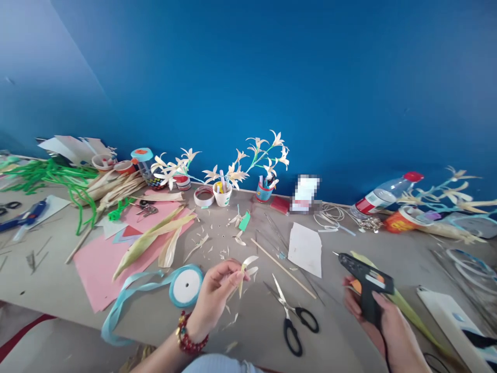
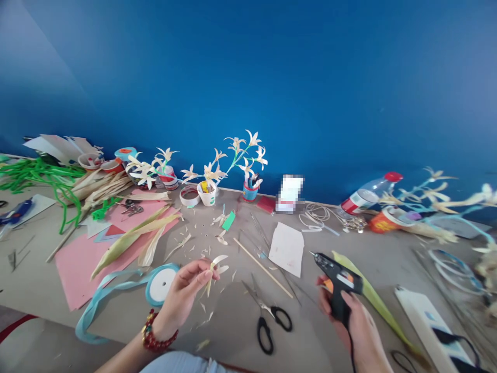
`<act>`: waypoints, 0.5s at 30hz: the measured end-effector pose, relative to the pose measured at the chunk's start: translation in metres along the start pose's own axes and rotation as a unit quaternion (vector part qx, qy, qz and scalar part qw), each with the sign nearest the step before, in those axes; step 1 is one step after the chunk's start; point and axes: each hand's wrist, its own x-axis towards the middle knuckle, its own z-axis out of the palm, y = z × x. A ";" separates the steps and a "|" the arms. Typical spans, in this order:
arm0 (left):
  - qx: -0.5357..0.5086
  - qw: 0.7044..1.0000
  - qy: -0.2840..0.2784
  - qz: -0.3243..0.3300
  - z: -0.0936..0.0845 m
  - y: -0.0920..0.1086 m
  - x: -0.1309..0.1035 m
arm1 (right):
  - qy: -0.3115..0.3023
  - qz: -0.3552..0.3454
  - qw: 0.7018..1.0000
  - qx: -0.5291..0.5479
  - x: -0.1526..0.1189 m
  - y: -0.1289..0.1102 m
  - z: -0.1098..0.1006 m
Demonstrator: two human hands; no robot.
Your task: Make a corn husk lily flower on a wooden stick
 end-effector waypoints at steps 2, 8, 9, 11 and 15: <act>-0.020 1.000 -0.003 -0.003 0.002 0.001 0.001 | 0.004 -0.013 0.999 0.037 -0.012 -0.012 0.020; -0.106 0.993 -0.029 -0.046 0.009 0.002 0.003 | -0.101 -0.048 0.991 -0.076 -0.055 -0.048 0.098; -0.107 0.993 -0.029 -0.048 0.010 0.003 0.003 | -0.096 -0.048 0.991 -0.085 -0.059 -0.050 0.110; -0.102 0.993 -0.027 -0.047 0.010 0.004 0.001 | -0.102 -0.059 0.986 -0.119 -0.064 -0.052 0.130; -0.106 0.993 -0.025 -0.041 0.010 0.005 -0.001 | -0.115 -0.140 0.964 -0.195 -0.063 -0.050 0.147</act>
